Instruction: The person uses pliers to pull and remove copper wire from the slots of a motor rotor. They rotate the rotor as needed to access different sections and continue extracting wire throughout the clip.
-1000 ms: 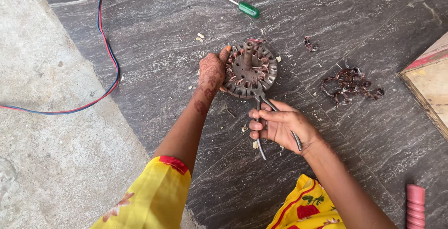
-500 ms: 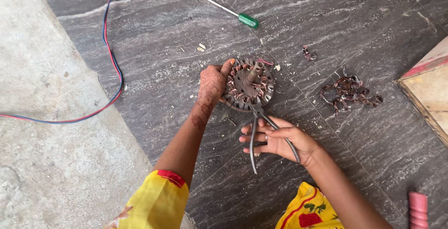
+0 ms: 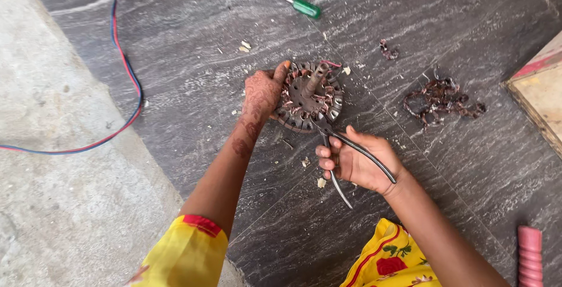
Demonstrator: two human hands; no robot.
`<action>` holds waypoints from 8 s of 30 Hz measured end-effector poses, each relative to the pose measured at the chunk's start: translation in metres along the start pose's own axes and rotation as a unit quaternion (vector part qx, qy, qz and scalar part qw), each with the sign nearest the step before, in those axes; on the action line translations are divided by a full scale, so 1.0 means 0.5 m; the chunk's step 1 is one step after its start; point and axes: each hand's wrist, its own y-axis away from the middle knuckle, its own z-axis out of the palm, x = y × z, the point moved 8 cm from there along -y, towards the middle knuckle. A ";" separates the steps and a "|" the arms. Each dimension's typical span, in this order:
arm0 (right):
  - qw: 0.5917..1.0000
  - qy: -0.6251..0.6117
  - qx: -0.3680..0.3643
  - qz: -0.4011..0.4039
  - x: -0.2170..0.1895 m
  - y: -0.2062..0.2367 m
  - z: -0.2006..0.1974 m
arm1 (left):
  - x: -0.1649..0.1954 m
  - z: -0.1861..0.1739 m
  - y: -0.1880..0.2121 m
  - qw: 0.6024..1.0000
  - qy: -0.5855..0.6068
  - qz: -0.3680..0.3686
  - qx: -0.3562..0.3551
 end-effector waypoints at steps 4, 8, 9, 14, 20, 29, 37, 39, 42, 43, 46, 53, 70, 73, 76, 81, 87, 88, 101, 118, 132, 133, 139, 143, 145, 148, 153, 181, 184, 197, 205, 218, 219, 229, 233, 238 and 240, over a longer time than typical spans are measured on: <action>1.000 -0.005 0.004 -0.018 0.000 -0.001 0.019 | -0.032 0.017 -0.024 0.999 0.008 -0.034 0.000; 0.999 -0.007 -0.023 -0.047 0.015 -0.012 0.069 | -0.032 0.012 -0.024 0.999 -0.003 -0.046 0.019; 0.998 0.003 -0.027 -0.054 0.021 -0.014 0.081 | -0.031 0.014 -0.021 0.998 0.012 -0.055 0.010; 0.994 -0.031 0.016 -0.107 0.034 -0.006 0.099 | -0.017 0.000 0.002 0.998 0.027 -0.049 0.011; 0.993 -0.049 0.040 -0.097 0.024 0.004 0.078 | -0.007 -0.005 0.024 0.998 0.049 -0.047 0.011; 0.994 -0.094 0.015 -0.045 0.017 0.018 0.069 | -0.001 -0.007 0.015 0.999 0.008 -0.025 -0.019; 0.997 -0.052 0.049 -0.028 0.013 0.015 0.080 | 0.003 0.000 0.026 0.988 0.066 -0.100 -0.102; 0.998 -0.041 0.049 -0.029 0.011 0.015 0.086 | 0.002 0.002 0.026 0.985 0.082 -0.107 -0.107; 0.998 -0.015 0.055 -0.030 0.010 0.014 0.090 | 0.001 0.004 0.017 0.984 0.082 -0.112 -0.111; 0.998 -0.014 0.054 -0.030 0.010 0.013 0.092 | -0.001 0.006 0.015 0.983 0.084 -0.117 -0.115; 0.998 -0.002 0.056 -0.027 0.006 0.011 0.095 | 0.000 0.011 0.013 0.981 0.101 -0.103 -0.129; 0.995 0.048 0.080 -0.029 0.009 0.007 0.105 | 0.001 0.012 0.017 0.982 0.102 -0.089 -0.132; 0.988 0.078 0.102 -0.084 0.038 0.002 0.095 | -0.004 0.026 0.004 0.976 0.079 -0.121 -0.161; 0.989 0.081 0.089 -0.084 0.054 0.000 0.097 | -0.001 0.028 0.008 0.981 0.061 -0.091 -0.161; 0.991 0.055 0.091 -0.081 0.077 0.003 0.112 | 0.000 0.025 0.010 0.988 0.003 -0.064 -0.143; 0.981 0.120 0.125 -0.084 0.101 0.024 0.155 | 0.006 0.022 0.012 0.990 0.030 -0.050 -0.127; 0.950 0.193 0.222 -0.110 0.044 0.052 0.133 | 0.008 -0.011 0.036 0.991 0.122 -0.013 -0.054; 0.946 0.193 0.238 -0.110 0.036 0.057 0.122 | 0.010 -0.018 0.040 0.992 0.120 -0.001 -0.036; 0.931 0.216 0.291 -0.045 0.032 0.056 0.071 | 0.010 -0.016 0.056 0.994 0.105 0.016 -0.005; 0.904 0.241 0.274 0.224 -0.078 0.023 0.059 | 0.022 -0.020 0.038 0.993 0.006 0.116 0.038; 0.895 0.303 0.266 0.189 -0.076 -0.047 0.032 | 0.025 -0.027 0.041 0.984 -0.041 0.084 0.152; 0.888 0.312 0.279 0.190 -0.072 -0.051 0.031 | 0.024 -0.030 0.040 0.984 -0.055 0.072 0.151; 0.808 0.398 0.377 0.217 -0.042 -0.065 0.038 | 0.041 -0.066 0.067 0.977 -0.001 0.132 0.168; 0.771 0.456 0.397 0.198 -0.046 -0.073 0.043 | 0.039 -0.070 0.070 0.977 0.084 0.124 0.149; 0.784 0.455 0.380 0.185 -0.037 -0.077 0.041 | 0.042 -0.072 0.067 0.977 0.103 0.132 0.130; 0.827 0.416 0.344 0.155 -0.018 -0.082 0.032 | 0.055 -0.079 0.066 0.971 0.093 0.177 0.129; 0.887 0.329 0.315 0.074 0.021 -0.084 0.016 | 0.054 -0.076 0.060 0.970 0.094 0.190 0.117; 0.881 0.349 0.306 -0.089 0.008 -0.056 0.129 | 0.048 -0.075 0.056 0.982 0.072 0.130 0.121; 0.880 0.380 0.272 -0.083 -0.018 -0.055 0.120 | 0.046 -0.075 0.042 0.985 0.045 0.115 0.123; 0.831 0.427 0.336 -0.123 -0.069 -0.029 0.008 | -0.009 -0.051 -0.013 0.986 0.112 0.112 0.051; 0.764 0.514 0.359 -0.150 -0.062 -0.036 -0.034 | -0.034 -0.051 -0.005 0.950 0.228 0.212 0.015; 0.693 0.589 0.403 -0.102 -0.054 -0.043 0.007 | -0.018 -0.065 0.032 0.959 0.197 0.192 0.068; 0.697 0.585 0.401 -0.103 -0.053 -0.042 0.009 | -0.017 -0.065 0.035 0.961 0.183 0.193 0.081; 0.698 0.595 0.379 -0.120 -0.051 -0.043 0.006 | 0.000 -0.075 0.049 0.957 0.109 0.239 0.121; 0.707 0.580 0.381 -0.138 -0.050 -0.041 0.017 | 0.004 -0.077 0.053 0.954 0.117 0.250 0.119; 0.813 0.436 0.348 -0.166 -0.049 -0.033 0.046 | 0.007 -0.081 0.057 0.955 0.112 0.243 0.125; 0.890 0.298 0.303 -0.168 -0.040 -0.033 0.057 | 0.011 -0.082 0.059 0.954 0.107 0.247 0.130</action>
